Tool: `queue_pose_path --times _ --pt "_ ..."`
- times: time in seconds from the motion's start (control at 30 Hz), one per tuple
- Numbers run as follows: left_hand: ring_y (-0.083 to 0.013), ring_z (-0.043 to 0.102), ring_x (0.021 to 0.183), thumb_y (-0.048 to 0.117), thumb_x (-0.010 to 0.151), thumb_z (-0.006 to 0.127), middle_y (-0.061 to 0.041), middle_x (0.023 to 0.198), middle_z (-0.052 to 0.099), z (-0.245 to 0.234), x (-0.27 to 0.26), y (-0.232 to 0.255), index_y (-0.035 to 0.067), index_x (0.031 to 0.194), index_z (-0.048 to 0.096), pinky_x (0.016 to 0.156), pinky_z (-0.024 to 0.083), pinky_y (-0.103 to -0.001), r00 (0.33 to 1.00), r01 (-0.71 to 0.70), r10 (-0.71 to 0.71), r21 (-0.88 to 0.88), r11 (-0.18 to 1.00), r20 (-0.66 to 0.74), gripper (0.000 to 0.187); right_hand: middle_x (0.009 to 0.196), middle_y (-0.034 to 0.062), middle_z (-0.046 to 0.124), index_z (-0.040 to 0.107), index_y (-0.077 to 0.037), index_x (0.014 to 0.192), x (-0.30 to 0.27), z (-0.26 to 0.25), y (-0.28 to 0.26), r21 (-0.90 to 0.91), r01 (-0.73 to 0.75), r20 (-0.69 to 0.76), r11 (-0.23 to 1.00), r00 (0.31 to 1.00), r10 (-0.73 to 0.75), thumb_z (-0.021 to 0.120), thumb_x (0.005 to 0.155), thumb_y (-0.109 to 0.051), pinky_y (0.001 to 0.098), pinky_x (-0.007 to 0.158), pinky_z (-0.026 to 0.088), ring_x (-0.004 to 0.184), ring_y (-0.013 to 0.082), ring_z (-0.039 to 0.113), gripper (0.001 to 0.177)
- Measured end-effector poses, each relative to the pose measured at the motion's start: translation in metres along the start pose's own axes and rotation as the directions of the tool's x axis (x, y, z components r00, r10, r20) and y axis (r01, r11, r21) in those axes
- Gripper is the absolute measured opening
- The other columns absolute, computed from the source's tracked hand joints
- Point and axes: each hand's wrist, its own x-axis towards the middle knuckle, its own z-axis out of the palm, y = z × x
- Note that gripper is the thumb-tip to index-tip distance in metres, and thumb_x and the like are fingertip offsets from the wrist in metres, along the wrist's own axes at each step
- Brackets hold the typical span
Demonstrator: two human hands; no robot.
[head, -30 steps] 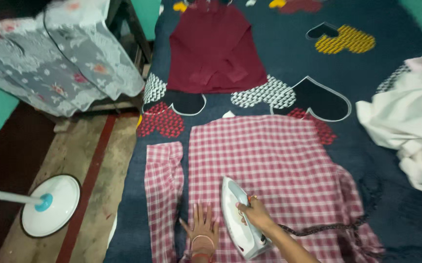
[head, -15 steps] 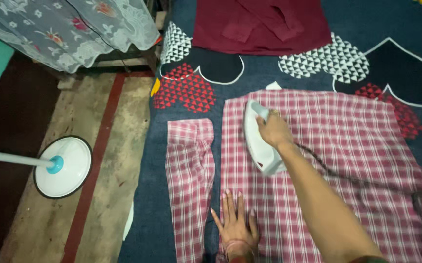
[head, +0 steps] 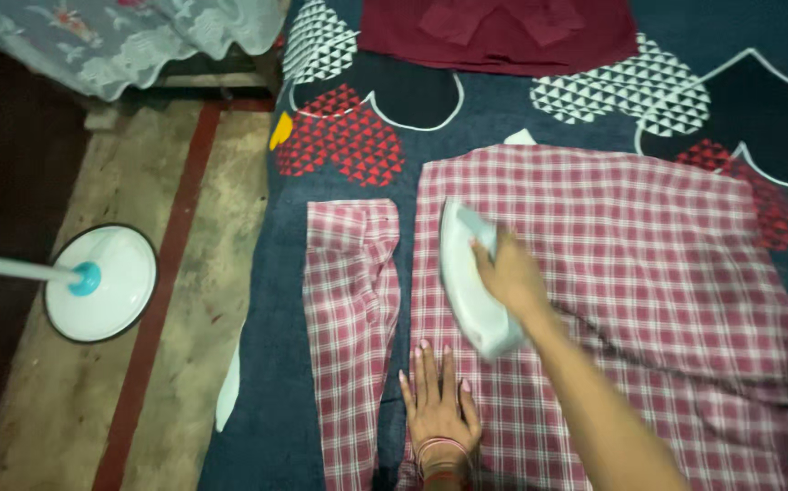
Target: The person irons a maroon long-sleeved shirt and a red-and-white checkered shirt on a bed. They smooth the fabric, use a white iron to press the sleeves and body, and fold the shirts after ironing.
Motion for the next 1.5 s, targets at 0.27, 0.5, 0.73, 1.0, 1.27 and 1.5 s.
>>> queue_pose_path --times 0.27,0.5,0.73,1.0,1.27,1.5 --pt "-0.0335 0.02 0.153 0.031 0.098 0.043 -0.02 0.165 0.025 -0.002 0.005 0.002 0.008 0.15 0.045 0.121 0.011 -0.054 0.998 0.012 -0.011 -0.014 1.0 0.061 0.057 0.104 0.033 0.071 0.041 0.009 0.139 -0.009 -0.028 -0.014 -0.088 -0.222 0.211 0.971 0.949 0.236 0.052 0.102 -0.046 0.0543 0.082 0.058 0.096 0.0471 0.072 0.067" --pt "-0.0321 0.02 0.154 0.032 0.099 0.043 -0.019 0.165 0.025 -0.001 0.005 0.001 0.008 0.152 0.044 0.122 0.012 -0.053 0.999 0.011 -0.011 0.002 1.0 0.035 0.058 0.092 0.0279 0.074 0.046 0.001 0.143 -0.138 -0.068 0.024 -0.242 -0.418 0.199 0.876 0.862 0.466 0.049 0.1 -0.045 0.0535 0.076 0.062 0.083 0.0448 0.077 0.064" --pt "-0.0339 0.018 0.153 0.033 0.098 0.045 -0.019 0.165 0.024 -0.004 0.01 -0.001 0.008 0.153 0.043 0.12 0.011 -0.055 0.999 -0.006 0.006 -0.001 1.0 0.045 0.06 0.095 0.0333 0.071 0.057 0.005 0.129 0.042 -0.056 0.023 -0.152 -0.267 -0.107 0.952 0.962 0.253 0.058 0.101 -0.043 0.0577 0.081 0.056 0.09 0.0508 0.071 0.056" --pt "-0.0323 0.022 0.155 0.03 0.098 0.046 -0.017 0.165 0.029 -0.01 0.006 0.004 0.009 0.15 0.047 0.123 0.015 -0.054 1.0 0.009 -0.009 -0.022 1.0 -0.002 0.056 0.113 0.0315 0.069 0.048 0.002 0.141 -0.113 -0.085 0.033 -0.21 -0.435 0.092 0.876 0.883 0.46 0.053 0.1 -0.046 0.0581 0.084 0.058 0.099 0.0499 0.071 0.064" --pt "-0.0338 0.019 0.153 0.031 0.098 0.046 -0.019 0.165 0.026 -0.01 0.009 0.003 0.008 0.15 0.047 0.12 0.013 -0.056 0.998 0.007 -0.007 0.007 1.0 0.057 0.057 0.097 0.0305 0.071 0.058 0.004 0.133 -0.029 -0.094 0.121 -0.238 -0.271 -0.284 0.933 0.938 0.2 0.058 0.104 -0.041 0.056 0.073 0.058 0.085 0.0478 0.072 0.054" --pt "-0.0323 0.017 0.155 0.032 0.098 0.043 -0.016 0.167 0.024 -0.014 0.007 0.005 0.012 0.154 0.043 0.122 0.012 -0.055 0.998 0.027 -0.027 -0.001 1.0 0.065 0.059 0.1 0.0372 0.068 0.055 0.011 0.128 0.037 -0.119 0.18 -0.274 -0.272 -0.248 0.922 0.947 0.206 0.06 0.104 -0.045 0.0615 0.081 0.054 0.092 0.0558 0.067 0.061"
